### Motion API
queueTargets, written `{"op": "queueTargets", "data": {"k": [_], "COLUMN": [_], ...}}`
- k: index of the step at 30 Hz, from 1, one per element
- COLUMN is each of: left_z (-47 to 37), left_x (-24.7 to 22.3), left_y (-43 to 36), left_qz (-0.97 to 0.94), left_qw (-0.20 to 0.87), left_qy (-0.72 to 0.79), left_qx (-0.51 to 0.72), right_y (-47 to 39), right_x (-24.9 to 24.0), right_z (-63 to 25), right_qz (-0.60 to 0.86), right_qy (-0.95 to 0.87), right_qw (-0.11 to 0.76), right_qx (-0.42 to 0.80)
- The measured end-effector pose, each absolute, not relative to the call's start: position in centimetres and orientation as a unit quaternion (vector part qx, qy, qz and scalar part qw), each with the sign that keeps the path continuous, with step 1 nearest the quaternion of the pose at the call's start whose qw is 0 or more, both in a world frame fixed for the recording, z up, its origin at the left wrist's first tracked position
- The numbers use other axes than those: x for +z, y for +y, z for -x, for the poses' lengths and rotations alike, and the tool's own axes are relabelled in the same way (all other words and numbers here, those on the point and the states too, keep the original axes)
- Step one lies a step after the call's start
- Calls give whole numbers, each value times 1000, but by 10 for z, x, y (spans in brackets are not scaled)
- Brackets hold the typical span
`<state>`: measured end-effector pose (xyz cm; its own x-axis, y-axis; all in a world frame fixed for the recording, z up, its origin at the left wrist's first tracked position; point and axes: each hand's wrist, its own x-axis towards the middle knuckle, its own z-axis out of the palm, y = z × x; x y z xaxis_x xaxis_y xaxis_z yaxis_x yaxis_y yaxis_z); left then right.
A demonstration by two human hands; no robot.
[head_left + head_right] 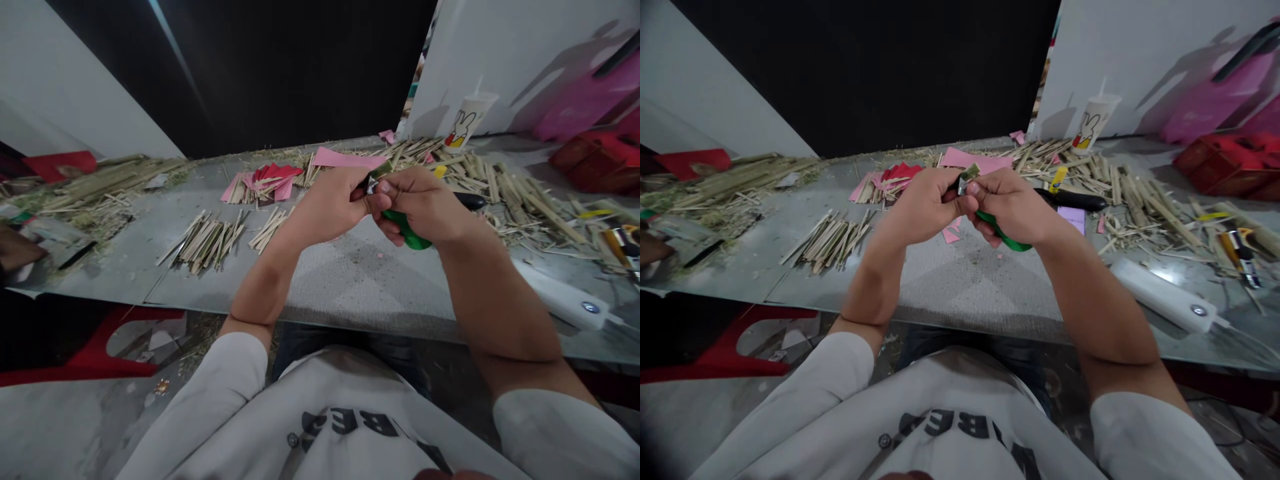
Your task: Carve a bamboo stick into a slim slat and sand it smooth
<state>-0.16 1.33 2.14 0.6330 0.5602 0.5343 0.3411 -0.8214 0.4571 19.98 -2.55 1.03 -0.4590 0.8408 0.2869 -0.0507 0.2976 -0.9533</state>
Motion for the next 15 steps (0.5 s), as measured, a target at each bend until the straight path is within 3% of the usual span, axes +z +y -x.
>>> {"op": "queueTargets", "data": {"k": [5, 11, 15], "left_z": [2, -1, -2], "left_x": [23, 22, 21], "left_y": [15, 12, 13], "left_qz": [-883, -884, -883], "left_qw": [177, 180, 179], "left_qy": [256, 260, 257], "left_qx": [353, 344, 350], "right_y": [-31, -29, -29], "right_x": [13, 15, 17], "right_z": [-197, -205, -204], "right_qz": [283, 270, 281], "right_qy": [-673, -689, -681], "right_qw": [472, 408, 418], "right_qx": [494, 535, 532]}}
